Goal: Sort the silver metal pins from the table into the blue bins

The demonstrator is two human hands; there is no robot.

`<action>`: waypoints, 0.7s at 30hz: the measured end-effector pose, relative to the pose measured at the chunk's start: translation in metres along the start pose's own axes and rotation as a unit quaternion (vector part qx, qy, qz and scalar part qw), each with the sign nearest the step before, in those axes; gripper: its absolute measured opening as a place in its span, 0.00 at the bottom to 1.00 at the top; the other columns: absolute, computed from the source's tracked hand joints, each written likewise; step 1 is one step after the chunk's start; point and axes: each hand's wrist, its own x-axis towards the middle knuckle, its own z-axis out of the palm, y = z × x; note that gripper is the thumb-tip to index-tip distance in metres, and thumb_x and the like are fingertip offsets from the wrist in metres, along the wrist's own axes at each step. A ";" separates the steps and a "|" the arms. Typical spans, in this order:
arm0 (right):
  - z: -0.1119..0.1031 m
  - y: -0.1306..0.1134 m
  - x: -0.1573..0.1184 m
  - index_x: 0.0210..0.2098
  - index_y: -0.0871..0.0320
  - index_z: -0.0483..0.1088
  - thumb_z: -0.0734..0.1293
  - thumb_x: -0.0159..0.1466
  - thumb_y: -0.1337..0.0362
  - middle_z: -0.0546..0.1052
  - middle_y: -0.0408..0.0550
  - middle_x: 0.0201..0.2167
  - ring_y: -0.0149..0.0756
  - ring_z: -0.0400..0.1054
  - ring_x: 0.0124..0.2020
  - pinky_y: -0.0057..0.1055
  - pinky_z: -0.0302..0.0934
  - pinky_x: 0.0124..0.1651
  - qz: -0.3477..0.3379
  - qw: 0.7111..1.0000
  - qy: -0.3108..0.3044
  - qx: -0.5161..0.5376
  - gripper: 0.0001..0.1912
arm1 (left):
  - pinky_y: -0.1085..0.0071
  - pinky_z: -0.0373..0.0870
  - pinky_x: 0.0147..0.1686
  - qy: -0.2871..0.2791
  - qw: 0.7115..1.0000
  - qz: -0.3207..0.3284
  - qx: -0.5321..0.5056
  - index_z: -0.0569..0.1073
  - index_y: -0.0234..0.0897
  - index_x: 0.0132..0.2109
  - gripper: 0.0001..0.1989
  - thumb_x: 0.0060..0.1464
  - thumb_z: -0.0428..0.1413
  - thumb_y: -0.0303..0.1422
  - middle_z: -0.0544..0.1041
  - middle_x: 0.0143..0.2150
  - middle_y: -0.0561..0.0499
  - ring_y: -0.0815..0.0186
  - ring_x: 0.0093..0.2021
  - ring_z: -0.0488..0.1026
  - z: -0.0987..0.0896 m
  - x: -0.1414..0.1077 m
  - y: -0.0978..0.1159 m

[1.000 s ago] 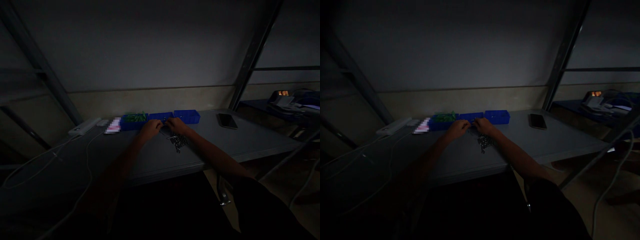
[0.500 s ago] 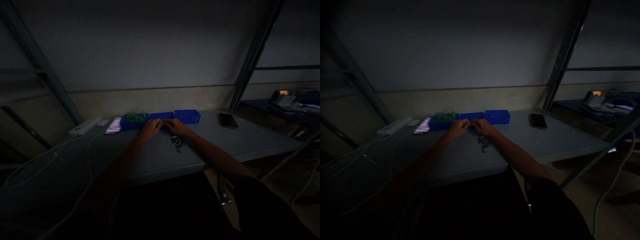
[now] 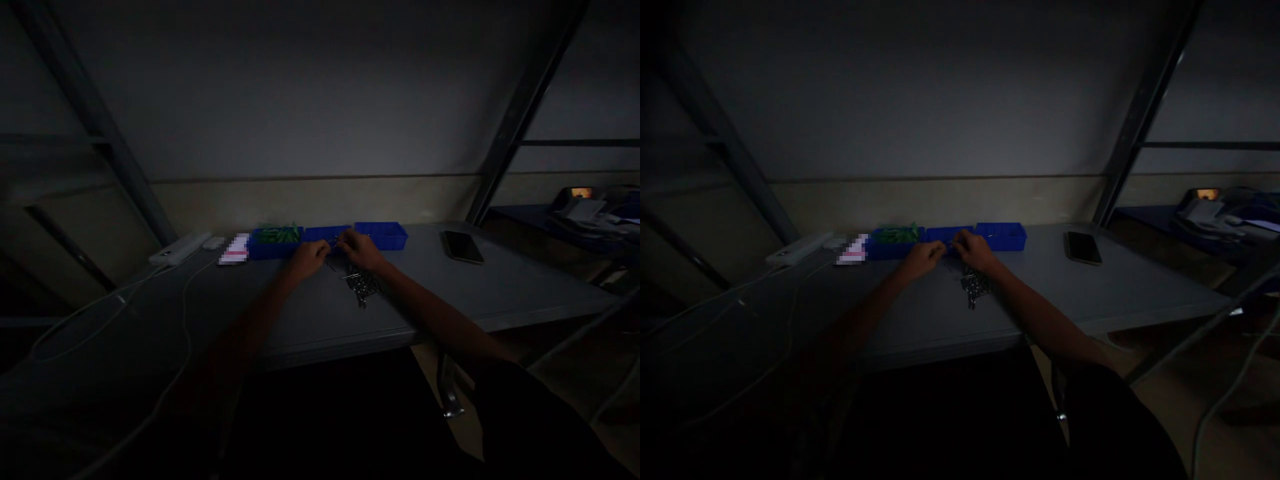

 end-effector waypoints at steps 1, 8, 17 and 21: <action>-0.002 0.000 0.000 0.40 0.61 0.65 0.58 0.63 0.64 0.73 0.45 0.29 0.28 0.64 0.27 0.23 0.54 0.32 -0.014 1.000 -0.011 -0.014 0.08 | 0.73 0.62 0.31 -0.001 1.000 0.002 -0.003 0.72 0.34 0.35 0.11 0.55 0.45 0.30 0.74 0.29 0.51 0.68 0.29 0.69 0.001 0.000 -0.001; -0.010 -0.002 0.000 0.42 0.60 0.65 0.56 0.66 0.62 0.75 0.49 0.35 0.30 0.68 0.32 0.24 0.53 0.36 -0.037 0.992 -0.067 -0.099 0.11 | 0.74 0.63 0.30 0.026 0.999 -0.019 -0.032 0.70 0.36 0.35 0.13 0.59 0.42 0.34 0.72 0.25 0.53 0.69 0.26 0.68 0.004 0.000 -0.003; -0.014 -0.005 0.003 0.43 0.61 0.64 0.49 0.68 0.59 0.76 0.55 0.36 0.40 0.70 0.36 0.29 0.52 0.34 0.046 0.967 -0.078 -0.238 0.17 | 0.74 0.65 0.32 0.015 0.999 -0.022 -0.027 0.71 0.35 0.38 0.14 0.59 0.43 0.34 0.75 0.28 0.50 0.68 0.29 0.71 0.003 -0.003 0.005; -0.025 0.008 0.007 0.43 0.62 0.62 0.49 0.68 0.61 0.76 0.57 0.36 0.41 0.70 0.35 0.30 0.51 0.33 0.126 0.957 -0.015 -0.260 0.16 | 0.72 0.66 0.35 -0.049 0.999 -0.022 -0.002 0.71 0.38 0.47 0.13 0.56 0.47 0.31 0.77 0.34 0.49 0.65 0.33 0.73 0.005 -0.007 0.001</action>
